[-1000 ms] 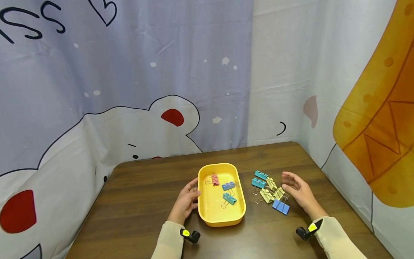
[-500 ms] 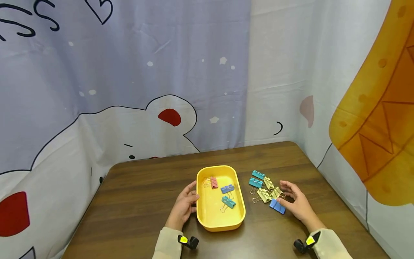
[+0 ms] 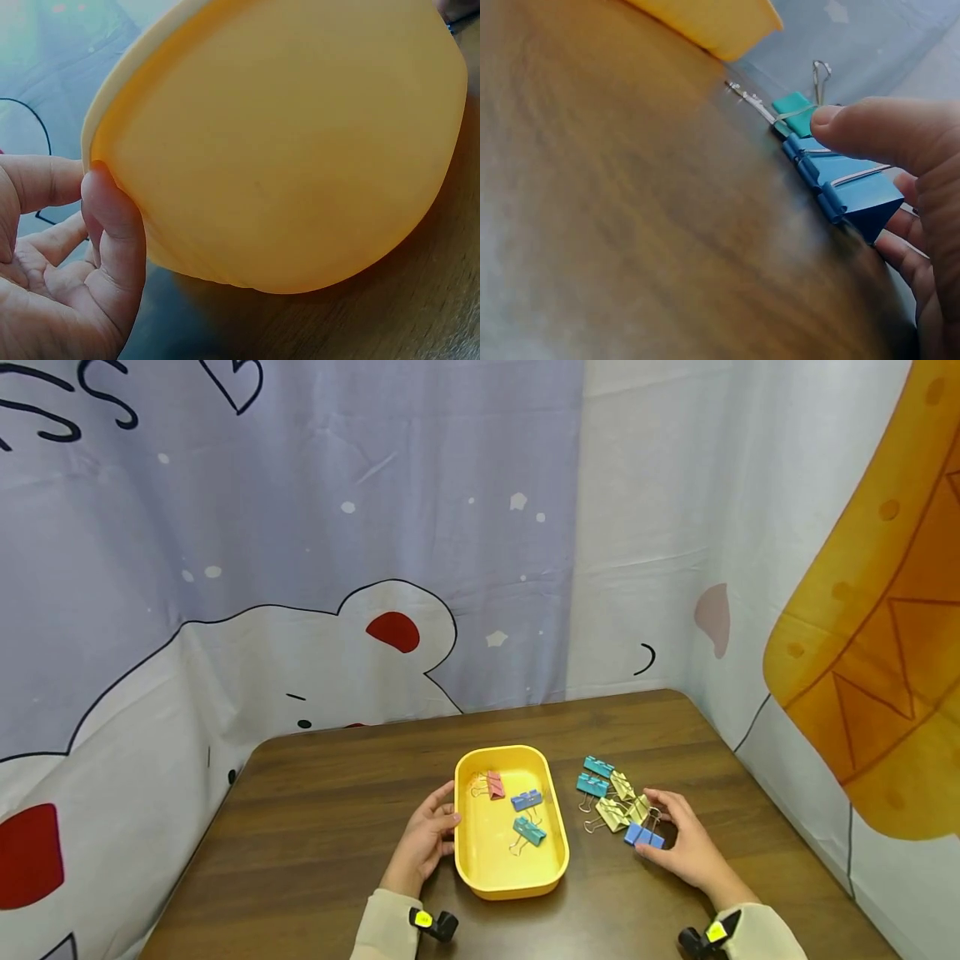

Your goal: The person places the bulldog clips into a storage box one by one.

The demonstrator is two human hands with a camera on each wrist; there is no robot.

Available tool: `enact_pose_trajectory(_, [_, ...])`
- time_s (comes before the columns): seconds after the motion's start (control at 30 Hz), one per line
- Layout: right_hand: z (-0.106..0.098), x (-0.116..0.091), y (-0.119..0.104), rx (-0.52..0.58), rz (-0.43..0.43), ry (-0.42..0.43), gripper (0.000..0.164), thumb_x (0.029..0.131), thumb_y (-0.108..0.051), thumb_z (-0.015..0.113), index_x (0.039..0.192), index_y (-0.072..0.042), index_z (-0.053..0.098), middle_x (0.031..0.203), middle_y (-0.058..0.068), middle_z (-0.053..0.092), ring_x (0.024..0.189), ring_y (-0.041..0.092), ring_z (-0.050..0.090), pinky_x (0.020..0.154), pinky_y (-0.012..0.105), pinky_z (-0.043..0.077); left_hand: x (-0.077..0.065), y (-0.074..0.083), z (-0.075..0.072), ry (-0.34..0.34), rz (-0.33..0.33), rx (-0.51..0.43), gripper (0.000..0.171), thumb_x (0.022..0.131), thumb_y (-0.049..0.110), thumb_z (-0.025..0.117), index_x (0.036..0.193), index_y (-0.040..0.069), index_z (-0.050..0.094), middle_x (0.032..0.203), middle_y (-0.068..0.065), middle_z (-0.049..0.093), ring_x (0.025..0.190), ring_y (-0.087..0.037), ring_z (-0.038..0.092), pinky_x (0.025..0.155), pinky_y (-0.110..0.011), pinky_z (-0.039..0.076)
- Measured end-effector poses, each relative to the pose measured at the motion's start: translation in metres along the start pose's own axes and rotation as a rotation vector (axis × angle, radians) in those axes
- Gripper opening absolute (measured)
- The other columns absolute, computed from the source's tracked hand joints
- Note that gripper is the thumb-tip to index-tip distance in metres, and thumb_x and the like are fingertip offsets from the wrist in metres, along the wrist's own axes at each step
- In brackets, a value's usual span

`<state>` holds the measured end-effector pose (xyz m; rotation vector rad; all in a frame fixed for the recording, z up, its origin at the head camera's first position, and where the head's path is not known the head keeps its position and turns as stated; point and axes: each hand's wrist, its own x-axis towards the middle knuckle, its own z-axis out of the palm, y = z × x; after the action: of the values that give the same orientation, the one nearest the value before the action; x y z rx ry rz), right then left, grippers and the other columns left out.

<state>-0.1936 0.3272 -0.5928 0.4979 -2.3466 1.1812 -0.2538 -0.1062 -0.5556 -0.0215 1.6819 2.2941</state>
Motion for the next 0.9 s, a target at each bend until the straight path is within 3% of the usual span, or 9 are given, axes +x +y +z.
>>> enact_pose_trajectory(0.17, [0.0, -0.0021, -0.0033, -0.12, 0.042, -0.038, 0.093, 0.064, -0.007, 0.1, 0.145, 0.0, 0.055, 0.134, 0.013, 0.053, 0.112, 0.021, 0.056, 0.096, 0.006, 0.035, -0.0005, 0.0005, -0.0006, -0.005, -0.003, -0.003, 0.065, 0.101, -0.007, 0.056, 0.162, 0.005, 0.038, 0.11, -0.009, 0.062, 0.077, -0.014, 0.064, 0.056, -0.028, 0.061])
enact_pose_trajectory(0.3, [0.0009, -0.0027, -0.004, -0.142, 0.035, -0.042, 0.091, 0.064, -0.006, 0.1, 0.144, -0.003, 0.056, 0.132, 0.011, 0.053, 0.109, 0.024, 0.058, 0.095, 0.006, 0.037, -0.0009, 0.0015, -0.0003, -0.009, -0.004, -0.003, 0.066, 0.101, -0.007, 0.056, 0.162, 0.005, 0.037, 0.109, -0.008, 0.061, 0.075, -0.013, 0.064, 0.055, -0.027, 0.06])
enact_pose_trajectory(0.7, [0.0048, -0.0043, 0.0024, -0.177, -0.067, -0.009, 0.084, 0.062, 0.004, 0.094, 0.137, -0.001, 0.06, 0.106, -0.001, 0.066, 0.097, 0.011, 0.06, 0.092, 0.007, 0.037, -0.0029, 0.0005, -0.0006, 0.005, -0.013, 0.012, 0.066, 0.101, -0.005, 0.058, 0.162, 0.007, 0.039, 0.109, -0.008, 0.061, 0.076, -0.013, 0.063, 0.055, -0.026, 0.06])
enact_pose_trajectory(0.9, [0.004, -0.0021, 0.001, -0.16, -0.086, -0.009, 0.083, 0.063, 0.009, 0.092, 0.138, 0.0, 0.058, 0.102, -0.003, 0.069, 0.093, 0.008, 0.062, 0.088, 0.008, 0.041, -0.0023, 0.0025, 0.0, 0.0, -0.006, 0.015, 0.066, 0.1, -0.005, 0.058, 0.162, 0.006, 0.038, 0.109, -0.009, 0.062, 0.076, -0.013, 0.063, 0.055, -0.027, 0.059])
